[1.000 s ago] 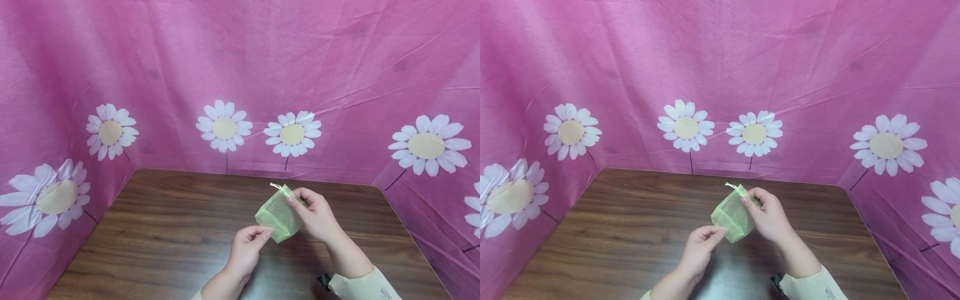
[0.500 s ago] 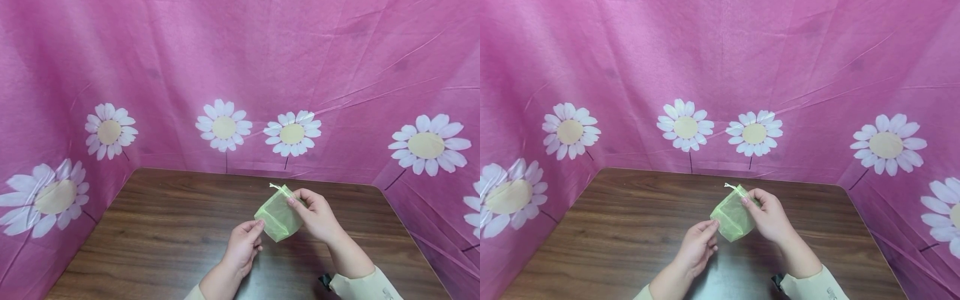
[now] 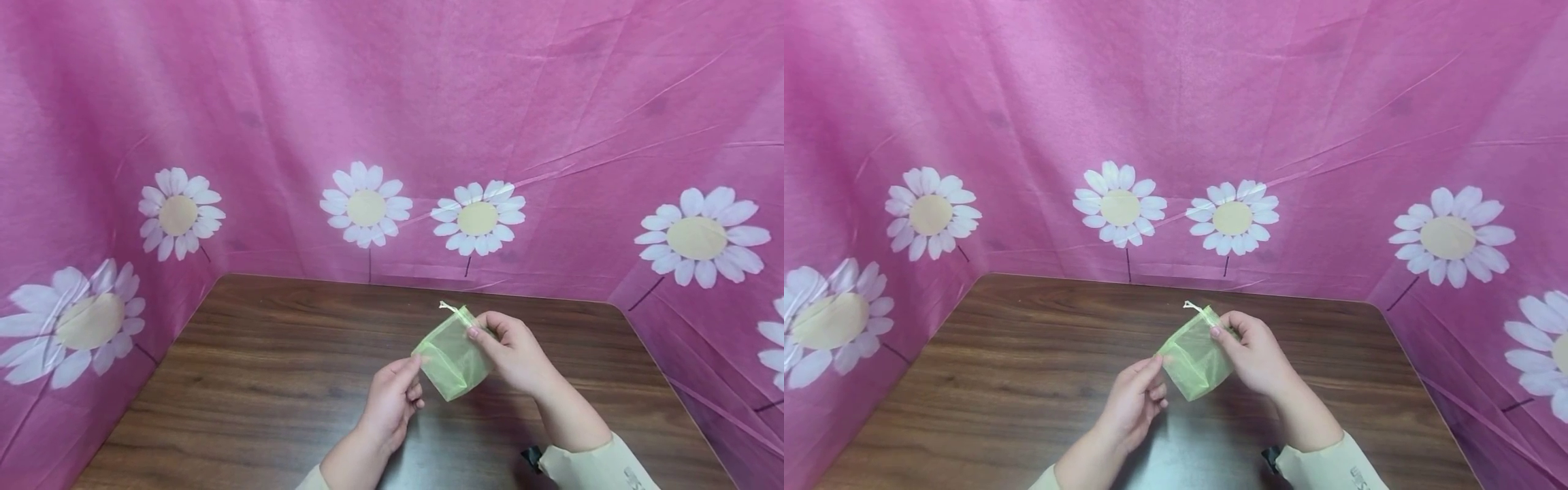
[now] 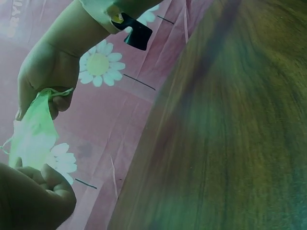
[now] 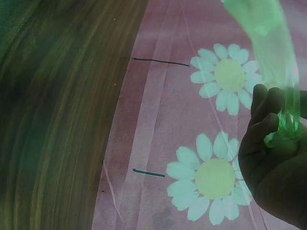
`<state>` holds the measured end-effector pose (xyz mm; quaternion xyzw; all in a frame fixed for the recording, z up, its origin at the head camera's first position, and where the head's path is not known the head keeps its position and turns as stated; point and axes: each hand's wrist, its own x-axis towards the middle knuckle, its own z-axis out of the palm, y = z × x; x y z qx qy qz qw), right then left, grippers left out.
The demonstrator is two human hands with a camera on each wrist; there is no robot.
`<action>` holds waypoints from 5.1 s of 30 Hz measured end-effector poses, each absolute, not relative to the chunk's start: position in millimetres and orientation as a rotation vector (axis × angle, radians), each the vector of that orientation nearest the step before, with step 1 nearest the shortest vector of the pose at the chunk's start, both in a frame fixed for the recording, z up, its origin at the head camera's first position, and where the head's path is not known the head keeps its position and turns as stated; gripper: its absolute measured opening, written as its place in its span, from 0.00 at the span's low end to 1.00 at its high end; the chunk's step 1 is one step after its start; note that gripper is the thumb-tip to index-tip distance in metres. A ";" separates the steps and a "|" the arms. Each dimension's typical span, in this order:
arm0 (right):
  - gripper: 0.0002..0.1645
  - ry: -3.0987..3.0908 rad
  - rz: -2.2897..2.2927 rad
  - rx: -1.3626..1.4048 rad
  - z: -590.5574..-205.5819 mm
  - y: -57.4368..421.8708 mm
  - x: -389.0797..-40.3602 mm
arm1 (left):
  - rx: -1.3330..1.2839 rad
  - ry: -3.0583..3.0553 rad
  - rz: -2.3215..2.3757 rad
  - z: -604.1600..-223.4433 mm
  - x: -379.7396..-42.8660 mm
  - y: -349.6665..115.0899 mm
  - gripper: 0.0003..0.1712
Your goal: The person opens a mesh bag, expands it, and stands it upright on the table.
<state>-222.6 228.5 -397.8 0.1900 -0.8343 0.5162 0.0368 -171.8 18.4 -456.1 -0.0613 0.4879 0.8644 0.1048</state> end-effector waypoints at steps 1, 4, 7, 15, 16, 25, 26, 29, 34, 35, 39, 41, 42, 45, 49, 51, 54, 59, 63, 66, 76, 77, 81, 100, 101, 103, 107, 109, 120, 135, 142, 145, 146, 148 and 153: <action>0.07 -2.563 1.584 0.600 -397.9 228.3 -222.6 | -0.201 1.442 2.541 -455.3 -172.3 17.9 0.12; 0.07 -2.564 1.601 0.644 -398.1 227.5 -222.2 | -0.248 1.472 2.527 -455.8 -174.3 17.7 0.15; 0.07 -2.568 1.626 0.659 -398.2 226.5 -221.3 | -0.276 1.469 2.546 -458.5 -175.5 19.2 0.15; 0.06 -2.587 1.626 0.670 -399.0 226.0 -220.2 | -0.276 1.488 2.591 -461.2 -175.2 20.3 0.13; 0.06 -2.589 1.621 0.669 -398.9 226.3 -220.3 | -0.266 1.506 2.578 -461.4 -175.2 19.8 0.13; 0.06 -2.640 1.425 0.680 -392.5 227.4 -222.3 | -0.217 1.857 2.410 -458.5 -178.2 15.6 0.17; 0.06 -2.648 1.384 0.686 -391.3 227.1 -222.6 | -0.199 1.934 2.401 -458.0 -179.4 15.6 0.14; 0.07 -2.660 1.240 0.716 -390.1 225.8 -223.4 | -0.140 2.186 2.355 -455.8 -183.8 14.6 0.13; 0.11 -2.617 0.933 0.832 -398.6 224.3 -225.3 | -0.030 2.509 2.144 -456.7 -192.0 10.3 0.14; 0.11 -2.603 0.877 0.853 -401.0 224.1 -225.8 | -0.007 2.544 2.090 -458.1 -193.5 9.6 0.15; 0.10 -2.574 0.696 0.907 -409.7 222.8 -226.7 | 0.123 2.599 1.877 -465.2 -198.5 7.8 0.19; 0.09 -2.561 0.641 0.918 -415.0 222.4 -227.2 | 0.205 2.644 1.744 -469.3 -200.1 7.4 0.21; 0.09 -2.556 0.617 0.922 -418.3 222.4 -227.5 | 0.245 2.661 1.678 -470.6 -200.4 7.3 0.22; 0.09 -2.526 0.557 0.938 -430.6 223.0 -228.9 | 0.342 2.745 1.469 -473.5 -200.1 7.6 0.23; 0.09 -2.482 0.492 0.978 -445.5 224.0 -230.0 | 0.413 2.795 1.305 -475.1 -199.4 9.3 0.20; 0.08 -2.473 0.468 0.999 -450.8 223.7 -229.7 | 0.428 2.803 1.267 -475.3 -199.0 9.6 0.15; 0.08 -2.481 0.446 1.014 -456.3 223.3 -227.7 | 0.416 2.804 1.238 -475.5 -197.6 9.7 0.11; 0.10 -2.506 0.466 1.007 -460.1 223.0 -221.7 | 0.386 2.787 1.222 -477.1 -195.0 9.3 0.19; 0.11 -2.512 0.468 1.007 -460.8 222.1 -218.1 | 0.375 2.780 1.224 -478.7 -193.9 8.3 0.22; 0.12 -2.507 0.477 1.000 -460.8 221.8 -216.3 | 0.367 2.784 1.220 -479.7 -193.7 7.2 0.17; 0.14 -2.462 0.530 0.937 -456.8 223.7 -216.7 | 0.335 2.818 1.195 -483.1 -193.9 5.9 0.16; 0.13 -2.458 0.531 0.935 -456.5 224.2 -217.0 | 0.330 2.816 1.195 -483.2 -193.8 5.9 0.17; 0.13 -2.453 0.536 0.938 -456.3 225.5 -218.4 | 0.307 2.816 1.198 -483.3 -193.5 5.9 0.24; 0.13 -2.472 0.578 0.826 -455.8 227.4 -224.4 | 0.305 2.821 1.226 -485.6 -192.4 4.4 0.27; 0.13 -2.472 0.579 0.830 -455.7 227.2 -224.0 | 0.304 2.823 1.226 -485.7 -192.3 4.3 0.27; 0.12 -2.469 0.576 0.839 -455.9 226.6 -223.7 | 0.303 2.825 1.222 -485.8 -192.4 4.3 0.27; 0.11 -2.459 0.578 0.859 -456.1 225.8 -222.4 | 0.303 2.828 1.216 -486.0 -192.3 4.3 0.27; 0.11 -2.447 0.588 0.871 -456.0 225.4 -221.9 | 0.299 2.827 1.218 -486.1 -192.1 4.0 0.27; 0.09 -2.401 0.602 0.900 -453.7 224.1 -221.3 | 0.276 2.810 1.227 -485.3 -192.2 3.7 0.28; 0.10 -2.392 0.610 0.905 -449.5 224.3 -220.9 | 0.274 2.818 1.231 -485.7 -192.6 3.2 0.27; 0.19 -2.596 0.663 0.775 -455.8 222.2 -243.6 | 0.280 2.848 1.170 -485.5 -199.1 3.5 0.28; 0.20 -2.764 0.735 0.664 -464.1 223.0 -257.9 | 0.274 2.860 1.086 -485.1 -203.6 5.3 0.29; 0.19 -2.804 0.760 0.644 -466.6 224.0 -260.5 | 0.274 2.860 1.052 -485.4 -204.7 6.0 0.30; 0.17 -2.862 0.795 0.619 -470.8 225.7 -264.3 | 0.271 2.860 0.979 -485.4 -206.1 7.3 0.32; 0.14 -2.948 0.719 0.592 -476.5 226.0 -274.3 | 0.266 2.894 0.803 -484.9 -208.1 11.8 0.31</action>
